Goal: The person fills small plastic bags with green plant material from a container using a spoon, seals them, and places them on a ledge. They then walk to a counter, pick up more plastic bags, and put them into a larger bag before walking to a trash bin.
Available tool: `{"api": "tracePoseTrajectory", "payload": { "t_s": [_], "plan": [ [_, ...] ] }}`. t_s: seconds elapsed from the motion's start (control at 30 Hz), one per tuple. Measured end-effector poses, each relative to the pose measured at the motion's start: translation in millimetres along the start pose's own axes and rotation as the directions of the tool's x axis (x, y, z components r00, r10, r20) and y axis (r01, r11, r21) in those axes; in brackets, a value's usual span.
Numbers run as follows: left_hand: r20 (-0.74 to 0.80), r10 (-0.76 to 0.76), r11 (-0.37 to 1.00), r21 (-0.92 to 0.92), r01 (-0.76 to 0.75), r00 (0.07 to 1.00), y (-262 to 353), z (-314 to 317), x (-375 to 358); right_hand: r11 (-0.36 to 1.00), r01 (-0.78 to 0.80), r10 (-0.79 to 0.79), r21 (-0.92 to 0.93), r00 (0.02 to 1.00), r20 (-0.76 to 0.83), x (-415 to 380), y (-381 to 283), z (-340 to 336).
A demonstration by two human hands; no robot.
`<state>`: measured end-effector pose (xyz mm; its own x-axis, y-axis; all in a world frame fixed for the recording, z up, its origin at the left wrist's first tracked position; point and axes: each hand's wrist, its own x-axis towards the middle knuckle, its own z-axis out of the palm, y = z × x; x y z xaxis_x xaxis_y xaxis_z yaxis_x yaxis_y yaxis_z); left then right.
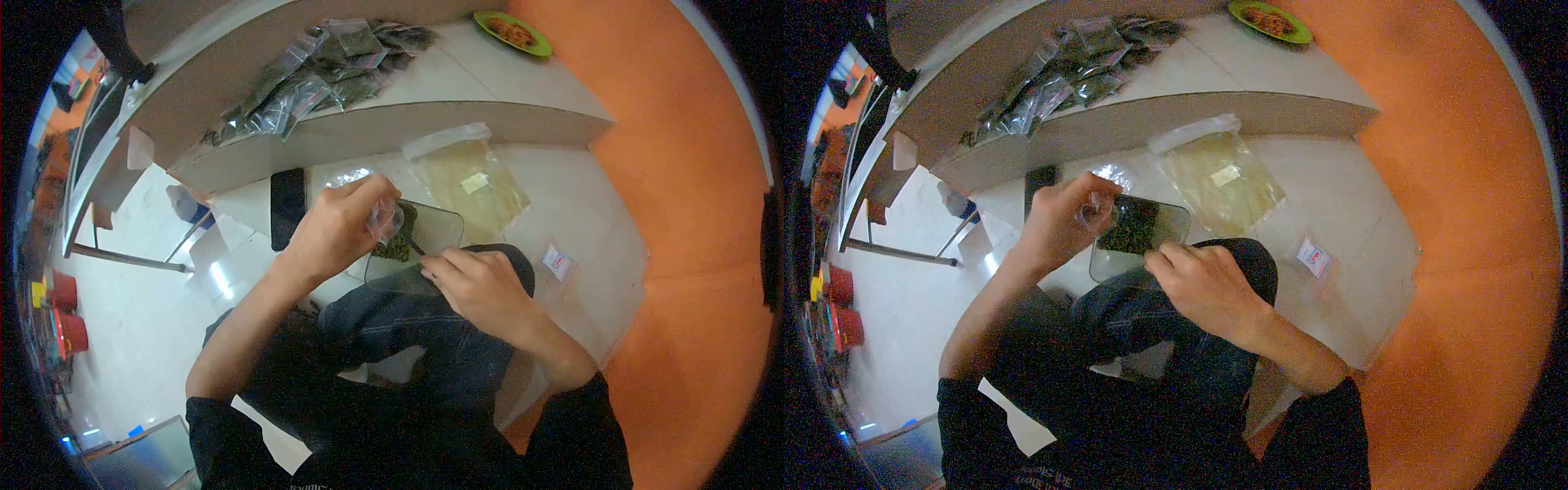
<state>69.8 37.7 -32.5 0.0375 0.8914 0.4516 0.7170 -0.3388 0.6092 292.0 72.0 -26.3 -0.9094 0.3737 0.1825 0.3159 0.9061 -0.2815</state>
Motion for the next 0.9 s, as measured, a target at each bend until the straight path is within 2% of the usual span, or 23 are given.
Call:
{"api": "tracePoseTrajectory", "payload": {
  "t_s": [0.07,0.17,0.33,0.47,0.57,0.67,0.77,0.83,0.9],
  "plan": [
    [0.0,0.003,1.0,0.007,-0.003,1.0,-1.9,-2.5,2.7,1.0,-0.015,0.013,0.022,0.996,0.088,3.5,-7.7,-7.2],
    [0.041,-0.02,0.999,-0.05,0.022,0.999,-10.4,-2.4,3.2,0.997,-0.074,0.071,0.027,0.991,0.114,5.2,-12.7,-20.8],
    [0.078,-0.004,0.999,-0.044,0.007,0.997,-15.8,2.4,5.8,0.979,-0.158,0.137,0.129,0.978,0.157,19.8,-6.9,-21.0],
    [0.109,-0.068,0.997,-0.019,0.071,0.992,-17.1,3.7,4.5,0.953,-0.206,0.181,0.223,0.975,0.129,32.9,-13.6,-29.8],
    [0.143,-0.084,0.993,-0.068,0.094,0.986,-17.0,6.0,4.2,0.931,-0.22,0.176,0.29,0.97,0.17,38.2,-5.4,-15.6],
    [0.12,-0.016,0.996,-0.081,0.025,0.993,-18.5,7.5,3.8,0.883,-0.361,0.306,0.3,0.927,0.216,50.8,-14.1,-33.5],
    [0.068,0.066,0.987,-0.153,-0.055,0.996,-23.3,6.9,4.6,0.888,-0.332,0.285,0.319,0.94,0.187,56.3,-0.7,-24.8],
    [0.035,0.112,0.981,-0.163,-0.105,0.993,-28.3,8.0,3.7,0.777,-0.463,0.399,0.427,0.886,0.235,58.0,8.3,-26.6],
    [0.018,0.108,0.982,-0.156,-0.103,0.994,-28.6,6.6,1.4,0.599,-0.616,0.539,0.511,0.783,0.31,59.7,13.9,-34.8]
  ]
}}
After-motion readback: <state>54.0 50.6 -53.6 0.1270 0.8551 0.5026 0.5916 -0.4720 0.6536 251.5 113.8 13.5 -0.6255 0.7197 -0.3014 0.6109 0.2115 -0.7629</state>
